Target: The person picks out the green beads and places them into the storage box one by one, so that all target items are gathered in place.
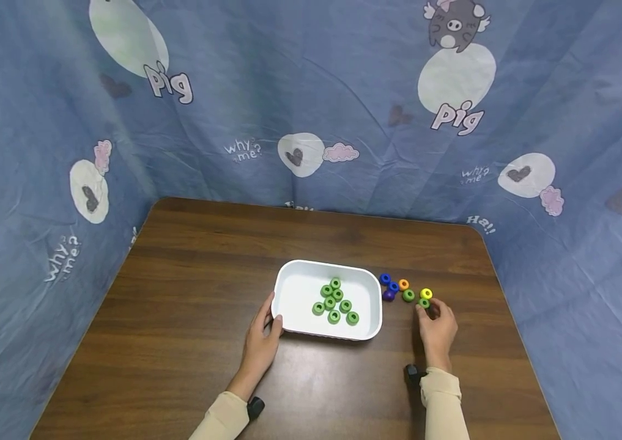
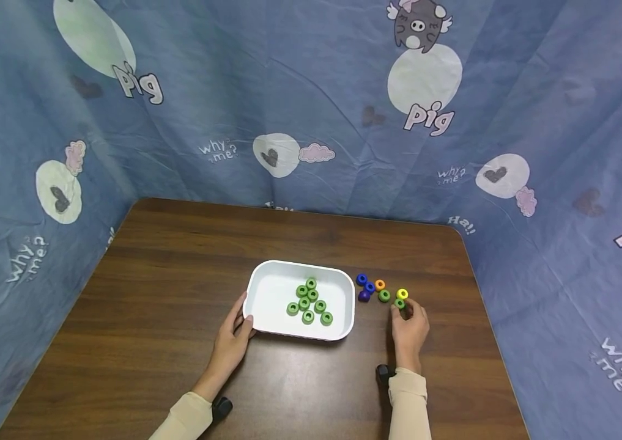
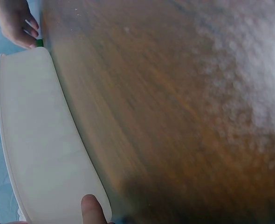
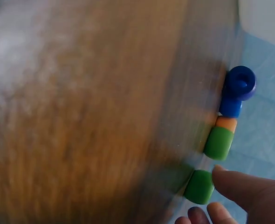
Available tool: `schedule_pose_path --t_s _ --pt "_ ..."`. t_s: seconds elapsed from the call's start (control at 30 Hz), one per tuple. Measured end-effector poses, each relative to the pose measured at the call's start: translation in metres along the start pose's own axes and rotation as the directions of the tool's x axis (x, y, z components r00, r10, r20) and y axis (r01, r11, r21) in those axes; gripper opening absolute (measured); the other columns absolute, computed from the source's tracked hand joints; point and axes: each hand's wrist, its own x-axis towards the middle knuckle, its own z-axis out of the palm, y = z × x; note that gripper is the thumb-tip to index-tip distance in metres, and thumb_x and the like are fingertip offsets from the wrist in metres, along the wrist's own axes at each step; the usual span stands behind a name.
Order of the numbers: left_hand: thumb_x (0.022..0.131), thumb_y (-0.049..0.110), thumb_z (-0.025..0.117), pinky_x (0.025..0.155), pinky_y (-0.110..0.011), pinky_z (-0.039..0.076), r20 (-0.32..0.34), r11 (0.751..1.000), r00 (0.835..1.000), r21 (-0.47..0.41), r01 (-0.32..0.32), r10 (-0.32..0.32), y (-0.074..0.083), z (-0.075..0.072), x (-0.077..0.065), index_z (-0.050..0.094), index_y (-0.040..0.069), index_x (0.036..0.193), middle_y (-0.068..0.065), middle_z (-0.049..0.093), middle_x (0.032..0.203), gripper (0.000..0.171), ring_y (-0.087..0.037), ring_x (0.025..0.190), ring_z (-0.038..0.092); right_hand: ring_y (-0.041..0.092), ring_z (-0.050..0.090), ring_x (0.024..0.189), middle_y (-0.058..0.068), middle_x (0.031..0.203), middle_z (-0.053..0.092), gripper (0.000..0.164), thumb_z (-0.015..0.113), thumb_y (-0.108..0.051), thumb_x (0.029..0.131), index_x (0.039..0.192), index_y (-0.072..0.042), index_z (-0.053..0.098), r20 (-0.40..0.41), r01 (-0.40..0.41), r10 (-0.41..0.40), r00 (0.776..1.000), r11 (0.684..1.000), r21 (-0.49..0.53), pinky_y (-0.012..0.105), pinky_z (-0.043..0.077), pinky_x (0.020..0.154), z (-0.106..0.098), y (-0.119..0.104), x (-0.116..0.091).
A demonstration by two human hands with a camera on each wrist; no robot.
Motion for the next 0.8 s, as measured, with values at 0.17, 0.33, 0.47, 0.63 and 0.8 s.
schedule_pose_path --t_s 0.17,0.33,0.47,0.63,0.8 --pt "0.103 0.015 0.054 0.092 -0.028 0.059 0.005 1.0 1.0 -0.013 -0.008 0.008 0.0008 -0.0001 -0.0005 0.037 0.03 0.156 -0.011 0.041 0.159 0.058 -0.032 0.136 0.054 0.04 0.059 0.114 0.025 0.12 0.064 0.042 0.075 -0.013 0.088 0.125 0.003 0.064 -0.002 0.027 -0.027 1.0 1.0 -0.011 0.054 0.048 0.101 0.0015 0.003 0.0008" --pt "0.103 0.015 0.054 0.096 -0.031 0.058 0.004 1.0 1.0 -0.009 -0.012 0.012 0.0005 -0.0002 -0.0011 0.037 0.029 0.156 -0.011 0.04 0.16 0.058 -0.033 0.137 0.053 0.041 0.06 0.11 0.026 0.117 0.065 0.041 0.075 -0.011 0.087 0.123 0.004 0.064 -0.001 0.051 -0.051 0.999 0.998 -0.023 0.054 0.049 0.098 0.0028 0.0039 0.0028" --pt "0.102 0.015 0.054 0.098 -0.036 0.057 0.005 1.0 1.0 -0.001 -0.015 0.015 0.0002 0.0 -0.0013 0.036 0.029 0.156 -0.011 0.04 0.16 0.058 -0.033 0.138 0.053 0.04 0.061 0.109 0.026 0.116 0.065 0.04 0.075 -0.011 0.087 0.122 0.004 0.065 0.005 0.049 -0.049 0.999 0.998 -0.028 0.054 0.049 0.098 0.005 0.0056 0.0048" --pt "0.102 0.015 0.054 0.1 -0.038 0.056 0.001 1.0 1.0 0.003 -0.022 0.022 -0.0004 0.0002 -0.0013 0.037 0.027 0.156 -0.01 0.041 0.16 0.058 -0.032 0.137 0.053 0.04 0.06 0.11 0.026 0.117 0.064 0.038 0.073 -0.011 0.088 0.122 0.003 0.065 0.015 0.042 -0.042 0.999 0.998 -0.035 0.054 0.049 0.098 0.0067 0.0068 0.0059" --pt "0.102 0.014 0.054 0.1 -0.039 0.056 0.001 1.0 1.0 -0.005 -0.026 0.026 -0.0003 0.0005 -0.0011 0.037 0.026 0.156 -0.011 0.041 0.16 0.058 -0.032 0.137 0.054 0.04 0.06 0.11 0.027 0.116 0.065 0.037 0.074 -0.012 0.088 0.12 0.003 0.066 0.015 0.042 -0.041 0.999 0.998 -0.046 0.054 0.048 0.098 0.0066 0.0063 0.0061"
